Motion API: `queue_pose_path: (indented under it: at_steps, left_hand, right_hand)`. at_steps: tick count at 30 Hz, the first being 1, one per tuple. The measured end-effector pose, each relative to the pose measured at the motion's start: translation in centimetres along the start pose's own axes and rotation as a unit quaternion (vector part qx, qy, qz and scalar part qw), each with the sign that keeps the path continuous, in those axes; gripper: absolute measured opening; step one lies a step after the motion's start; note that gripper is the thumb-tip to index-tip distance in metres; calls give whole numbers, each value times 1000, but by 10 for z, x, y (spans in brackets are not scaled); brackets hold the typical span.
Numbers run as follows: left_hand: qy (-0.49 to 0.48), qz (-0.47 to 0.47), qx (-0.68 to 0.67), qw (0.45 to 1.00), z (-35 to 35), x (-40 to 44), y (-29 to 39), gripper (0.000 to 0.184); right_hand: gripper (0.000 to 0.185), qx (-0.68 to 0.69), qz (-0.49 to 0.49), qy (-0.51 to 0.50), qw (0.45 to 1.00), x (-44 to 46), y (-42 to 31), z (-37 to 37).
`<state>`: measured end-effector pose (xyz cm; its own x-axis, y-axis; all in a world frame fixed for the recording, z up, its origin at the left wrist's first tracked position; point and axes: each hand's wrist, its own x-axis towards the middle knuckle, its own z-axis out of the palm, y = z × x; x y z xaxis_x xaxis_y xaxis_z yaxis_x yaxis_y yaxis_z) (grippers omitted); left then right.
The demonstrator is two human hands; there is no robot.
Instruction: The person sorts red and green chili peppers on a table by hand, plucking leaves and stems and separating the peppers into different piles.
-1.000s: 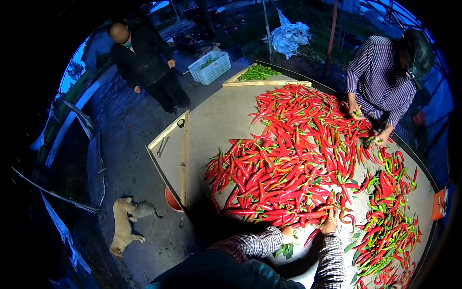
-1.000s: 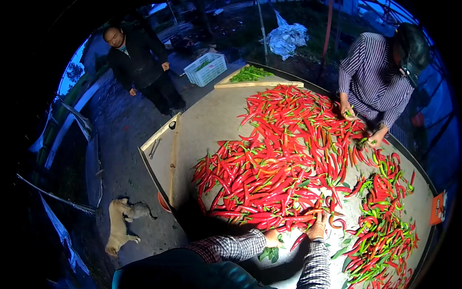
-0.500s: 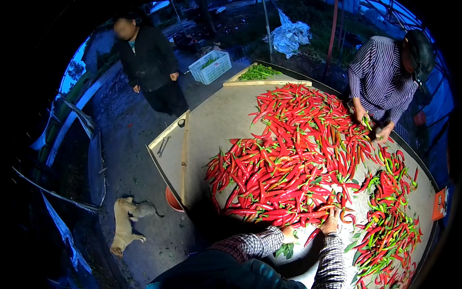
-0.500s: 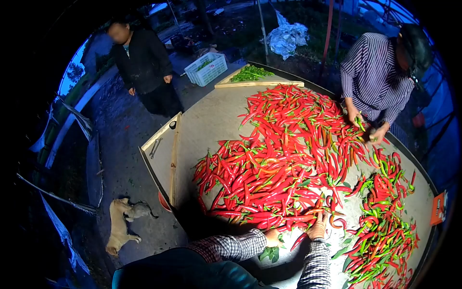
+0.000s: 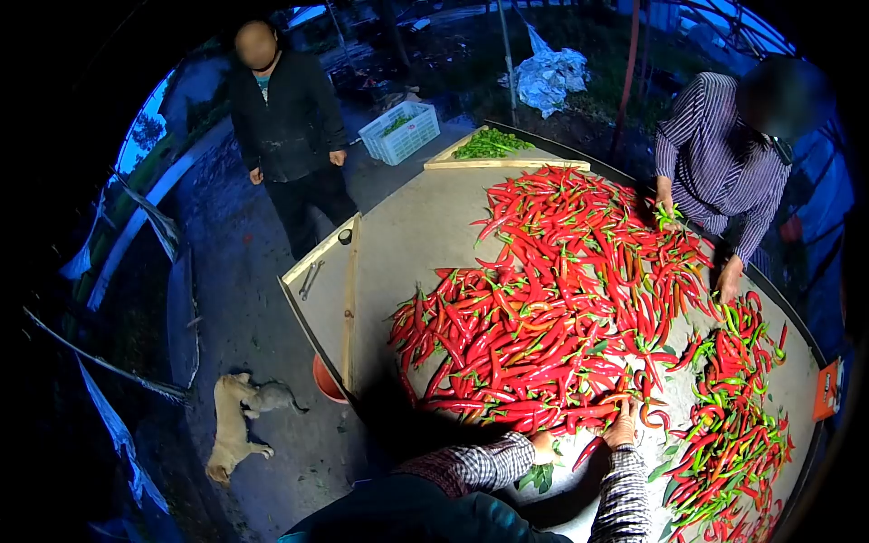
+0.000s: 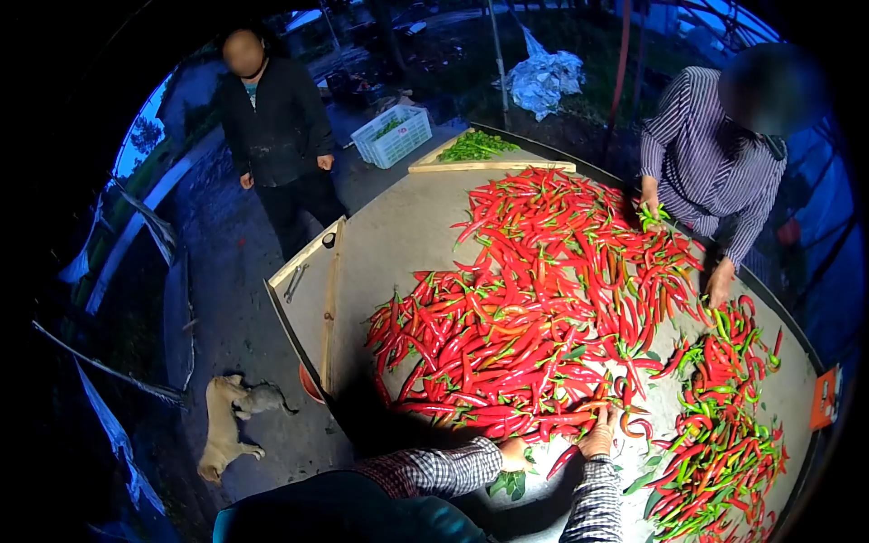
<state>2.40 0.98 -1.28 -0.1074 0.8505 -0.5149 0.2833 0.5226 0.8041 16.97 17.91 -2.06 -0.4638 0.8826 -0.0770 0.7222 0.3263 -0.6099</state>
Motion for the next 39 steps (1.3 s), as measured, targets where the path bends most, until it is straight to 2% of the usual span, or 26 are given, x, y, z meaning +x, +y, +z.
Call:
queue_pose_path:
  at_steps: [5, 7, 13, 23, 28, 33, 35, 36, 39]
  left_hand:
    - [-20, -16, 9, 1000, 6, 6, -10, 38]
    - [18, -4, 14, 1000, 7, 5, -9, 38]
    - [11, 21, -9, 1000, 8, 7, -12, 36]
    - [40, 22, -10, 999, 13, 9, -15, 38]
    - [7, -4, -12, 1000, -3, -6, 8, 38]
    - [32, 31, -41, 998, -1, -5, 5, 34]
    - [-19, -18, -18, 999, -2, -3, 6, 33]
    - [0, -11, -32, 999, -2, -6, 8, 30]
    - [-3, -6, 13, 1000, -13, -16, 24, 26]
  right_hand:
    - [119, 3, -4, 10, 1000, 0, 1, 3]
    - [119, 3, -4, 8, 1000, 0, 2, 4]
    - [117, 19, -19, 17, 999, 2, 9, 8]
    - [120, 26, 18, -1, 1000, 4, 12, 12]
    - [121, 21, 24, -15, 999, 5, 11, 12]
    - [120, 30, 29, -9, 999, 6, 10, 12]
    - [120, 17, 28, -10, 999, 4, 7, 9]
    - [119, -15, 12, -3, 1000, 2, 6, 6]
    - [119, -1, -1, 1, 1000, 0, 3, 4]
